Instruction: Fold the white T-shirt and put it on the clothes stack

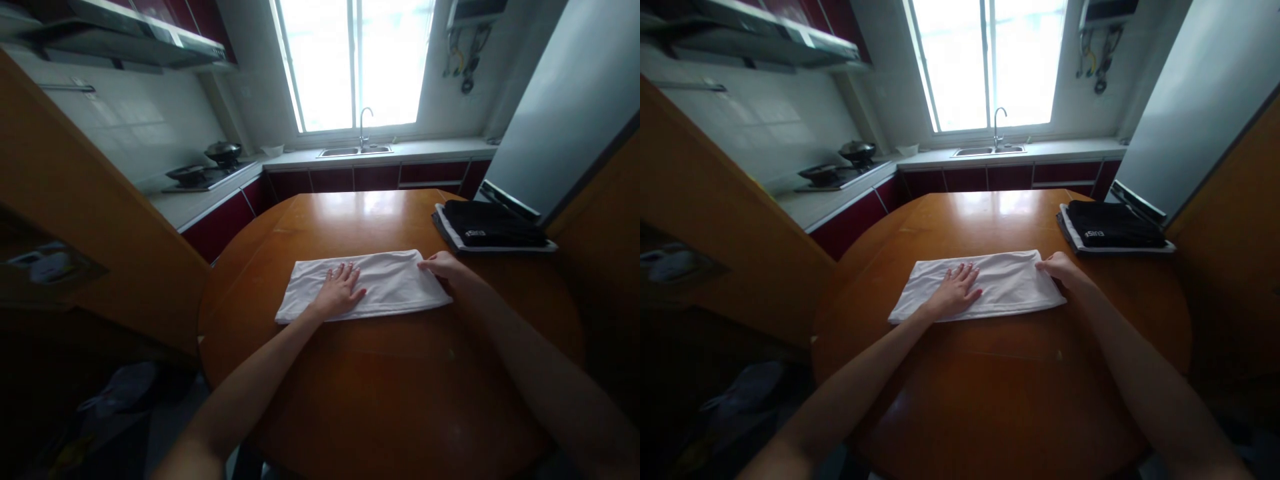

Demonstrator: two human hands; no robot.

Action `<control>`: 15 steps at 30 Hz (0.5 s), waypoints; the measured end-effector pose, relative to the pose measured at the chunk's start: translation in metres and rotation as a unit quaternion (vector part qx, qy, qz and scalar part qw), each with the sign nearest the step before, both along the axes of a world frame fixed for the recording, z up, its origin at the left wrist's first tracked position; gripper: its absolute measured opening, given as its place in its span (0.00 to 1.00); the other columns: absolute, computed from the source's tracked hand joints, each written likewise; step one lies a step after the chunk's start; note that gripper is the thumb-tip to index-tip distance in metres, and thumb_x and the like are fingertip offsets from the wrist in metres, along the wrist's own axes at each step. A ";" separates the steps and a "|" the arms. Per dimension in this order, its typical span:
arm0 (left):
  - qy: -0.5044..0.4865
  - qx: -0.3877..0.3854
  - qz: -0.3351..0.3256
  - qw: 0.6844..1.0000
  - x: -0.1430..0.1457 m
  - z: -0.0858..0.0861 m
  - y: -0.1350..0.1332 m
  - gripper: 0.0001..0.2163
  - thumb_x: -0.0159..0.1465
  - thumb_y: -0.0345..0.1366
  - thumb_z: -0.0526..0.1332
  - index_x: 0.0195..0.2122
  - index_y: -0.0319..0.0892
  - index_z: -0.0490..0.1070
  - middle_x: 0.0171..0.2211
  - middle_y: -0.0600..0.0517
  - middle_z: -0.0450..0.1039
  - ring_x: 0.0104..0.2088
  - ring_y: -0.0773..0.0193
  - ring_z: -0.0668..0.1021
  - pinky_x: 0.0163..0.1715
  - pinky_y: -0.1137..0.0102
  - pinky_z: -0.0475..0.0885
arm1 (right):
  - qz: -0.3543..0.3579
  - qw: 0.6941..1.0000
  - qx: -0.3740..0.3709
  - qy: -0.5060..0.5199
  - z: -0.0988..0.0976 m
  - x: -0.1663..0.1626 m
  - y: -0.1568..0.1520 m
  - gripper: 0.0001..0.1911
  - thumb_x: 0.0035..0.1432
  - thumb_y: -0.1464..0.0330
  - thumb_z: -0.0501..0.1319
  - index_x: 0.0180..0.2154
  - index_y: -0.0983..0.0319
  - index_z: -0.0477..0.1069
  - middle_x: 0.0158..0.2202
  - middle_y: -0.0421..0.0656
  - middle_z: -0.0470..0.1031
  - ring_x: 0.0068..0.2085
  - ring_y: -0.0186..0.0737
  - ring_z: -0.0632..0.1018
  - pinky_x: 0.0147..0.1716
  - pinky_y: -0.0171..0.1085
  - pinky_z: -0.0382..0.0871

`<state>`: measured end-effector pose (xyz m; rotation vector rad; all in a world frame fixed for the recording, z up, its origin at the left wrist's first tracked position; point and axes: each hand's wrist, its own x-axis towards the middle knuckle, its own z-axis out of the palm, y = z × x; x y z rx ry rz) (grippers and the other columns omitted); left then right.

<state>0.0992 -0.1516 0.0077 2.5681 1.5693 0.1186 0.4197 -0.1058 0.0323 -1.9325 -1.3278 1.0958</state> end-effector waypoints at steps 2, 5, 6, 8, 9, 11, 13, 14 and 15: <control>-0.015 -0.002 -0.006 1.000 0.003 0.005 0.003 0.32 0.73 0.54 0.46 0.73 0.41 0.51 0.74 0.42 0.43 0.74 0.46 0.47 0.69 0.45 0.44 | 0.018 0.998 -0.026 0.050 0.001 0.003 0.000 0.14 0.51 0.66 0.71 0.22 0.63 0.69 0.13 0.34 0.62 0.14 0.28 0.61 0.12 0.29 0.50; -0.045 0.015 0.001 0.999 0.016 0.013 0.015 0.26 0.75 0.45 0.44 0.72 0.42 0.54 0.74 0.44 0.47 0.73 0.50 0.51 0.69 0.48 0.49 | 0.068 0.988 -0.051 0.131 0.000 0.008 0.000 0.09 0.50 0.69 0.71 0.26 0.64 0.71 0.16 0.35 0.65 0.16 0.28 0.64 0.13 0.27 0.56; -0.052 0.025 0.009 0.998 0.022 0.014 0.020 0.25 0.75 0.41 0.43 0.71 0.42 0.56 0.73 0.45 0.49 0.73 0.51 0.53 0.69 0.50 0.50 | 0.080 0.982 -0.051 0.165 0.000 0.009 0.000 0.07 0.49 0.71 0.70 0.29 0.64 0.73 0.17 0.36 0.68 0.17 0.29 0.66 0.15 0.27 0.60; -0.054 0.039 0.030 0.997 0.033 0.014 0.029 0.24 0.75 0.37 0.43 0.70 0.42 0.57 0.73 0.46 0.52 0.72 0.52 0.55 0.69 0.52 0.51 | 0.089 0.966 -0.042 0.239 0.001 0.010 -0.002 0.09 0.49 0.74 0.67 0.36 0.64 0.74 0.23 0.39 0.74 0.21 0.32 0.72 0.21 0.29 0.69; -0.048 0.041 0.038 0.997 0.037 0.012 0.032 0.24 0.75 0.37 0.44 0.70 0.42 0.57 0.72 0.45 0.52 0.72 0.52 0.55 0.69 0.51 0.50 | 0.088 0.957 -0.036 0.272 0.002 0.009 -0.003 0.11 0.50 0.74 0.65 0.39 0.63 0.74 0.26 0.40 0.77 0.23 0.34 0.75 0.24 0.30 0.72; -0.032 0.038 0.046 0.998 0.043 0.005 0.035 0.26 0.75 0.43 0.44 0.71 0.40 0.56 0.72 0.43 0.51 0.72 0.48 0.54 0.69 0.48 0.50 | 0.084 0.941 -0.028 0.327 0.007 0.008 -0.005 0.14 0.52 0.75 0.62 0.43 0.62 0.74 0.31 0.41 0.80 0.27 0.37 0.78 0.29 0.33 0.75; -0.021 0.037 0.043 0.998 0.045 -0.002 0.035 0.29 0.74 0.49 0.44 0.72 0.40 0.54 0.73 0.42 0.49 0.72 0.46 0.53 0.69 0.46 0.49 | 0.073 0.924 -0.032 0.373 0.013 0.006 -0.005 0.12 0.55 0.73 0.60 0.43 0.62 0.74 0.31 0.42 0.81 0.28 0.38 0.80 0.32 0.34 0.76; -0.019 0.041 0.039 0.998 0.045 -0.005 0.034 0.30 0.74 0.50 0.43 0.72 0.40 0.53 0.73 0.43 0.48 0.72 0.46 0.52 0.69 0.45 0.49 | 0.070 0.917 -0.043 0.391 0.016 0.005 -0.005 0.09 0.57 0.72 0.60 0.41 0.63 0.73 0.30 0.43 0.81 0.28 0.39 0.81 0.33 0.35 0.77; -0.017 0.046 0.036 0.998 0.044 -0.007 0.033 0.30 0.74 0.50 0.42 0.72 0.41 0.53 0.73 0.44 0.48 0.73 0.46 0.51 0.69 0.45 0.48 | 0.068 0.910 -0.054 0.405 0.019 0.004 -0.005 0.07 0.58 0.71 0.60 0.39 0.63 0.73 0.29 0.44 0.81 0.28 0.41 0.81 0.34 0.37 0.78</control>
